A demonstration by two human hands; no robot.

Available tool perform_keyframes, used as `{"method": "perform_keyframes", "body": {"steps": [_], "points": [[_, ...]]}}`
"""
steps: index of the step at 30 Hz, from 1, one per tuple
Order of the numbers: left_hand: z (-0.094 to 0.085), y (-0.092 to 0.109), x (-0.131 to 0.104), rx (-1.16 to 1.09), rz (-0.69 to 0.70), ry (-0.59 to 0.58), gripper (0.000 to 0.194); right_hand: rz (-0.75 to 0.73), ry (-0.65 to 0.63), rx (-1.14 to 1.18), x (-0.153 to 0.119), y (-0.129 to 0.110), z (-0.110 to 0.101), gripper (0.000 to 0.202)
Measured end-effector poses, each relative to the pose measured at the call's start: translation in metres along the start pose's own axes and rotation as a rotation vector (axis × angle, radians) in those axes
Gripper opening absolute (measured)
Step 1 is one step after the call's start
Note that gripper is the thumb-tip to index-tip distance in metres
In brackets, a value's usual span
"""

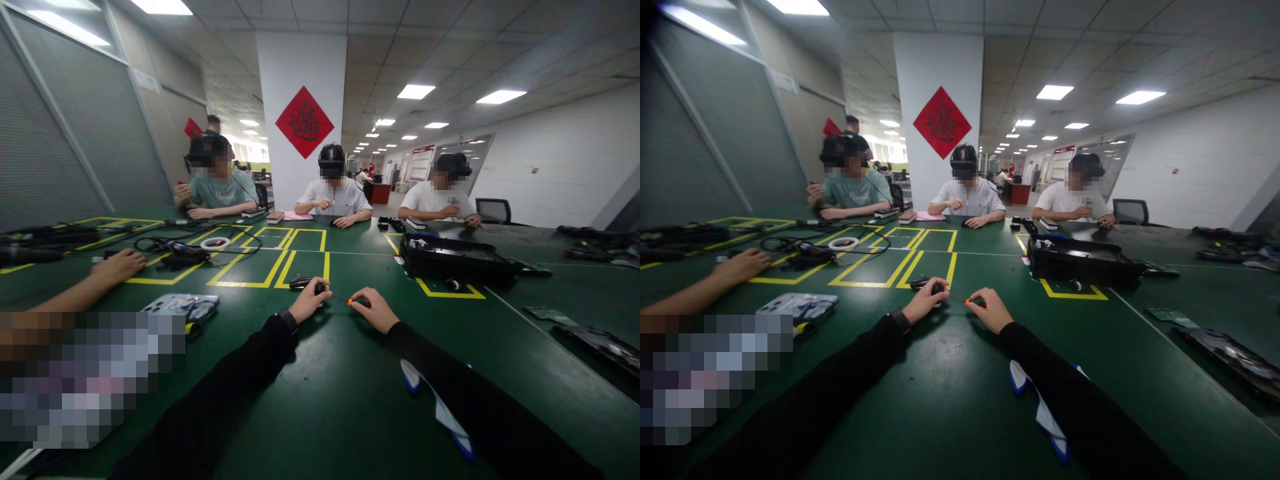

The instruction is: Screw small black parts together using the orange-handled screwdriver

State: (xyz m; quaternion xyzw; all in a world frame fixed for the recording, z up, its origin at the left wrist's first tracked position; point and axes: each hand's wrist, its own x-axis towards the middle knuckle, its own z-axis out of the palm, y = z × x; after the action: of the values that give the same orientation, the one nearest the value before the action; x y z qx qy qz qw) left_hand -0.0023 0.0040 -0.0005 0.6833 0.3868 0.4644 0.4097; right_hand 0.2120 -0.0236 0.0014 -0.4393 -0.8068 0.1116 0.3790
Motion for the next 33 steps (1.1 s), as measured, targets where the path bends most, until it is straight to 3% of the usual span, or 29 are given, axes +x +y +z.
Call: {"method": "perform_keyframes", "body": {"steps": [4, 9, 15, 33], "points": [[-0.0008, 0.0, 0.0006, -0.005, 0.006, -0.007, 0.029, -0.022, -0.046, -0.003, 0.0028, 0.0014, 0.0009, 0.023], [-0.0017, -0.0049, 0.0033, -0.019, 0.012, -0.003, 0.024, -0.053, -0.021, 0.007, 0.0016, 0.0004, 0.0003, 0.01], [-0.0013, -0.0077, 0.0041, -0.011, 0.023, -0.005, 0.025, 0.012, -0.05, 0.026, -0.0006, -0.0027, -0.0009, 0.02], [-0.0005, -0.006, 0.003, -0.043, -0.008, 0.01, 0.026, -0.027, -0.069, -0.032, 0.0011, 0.0016, 0.0011, 0.016]]}}
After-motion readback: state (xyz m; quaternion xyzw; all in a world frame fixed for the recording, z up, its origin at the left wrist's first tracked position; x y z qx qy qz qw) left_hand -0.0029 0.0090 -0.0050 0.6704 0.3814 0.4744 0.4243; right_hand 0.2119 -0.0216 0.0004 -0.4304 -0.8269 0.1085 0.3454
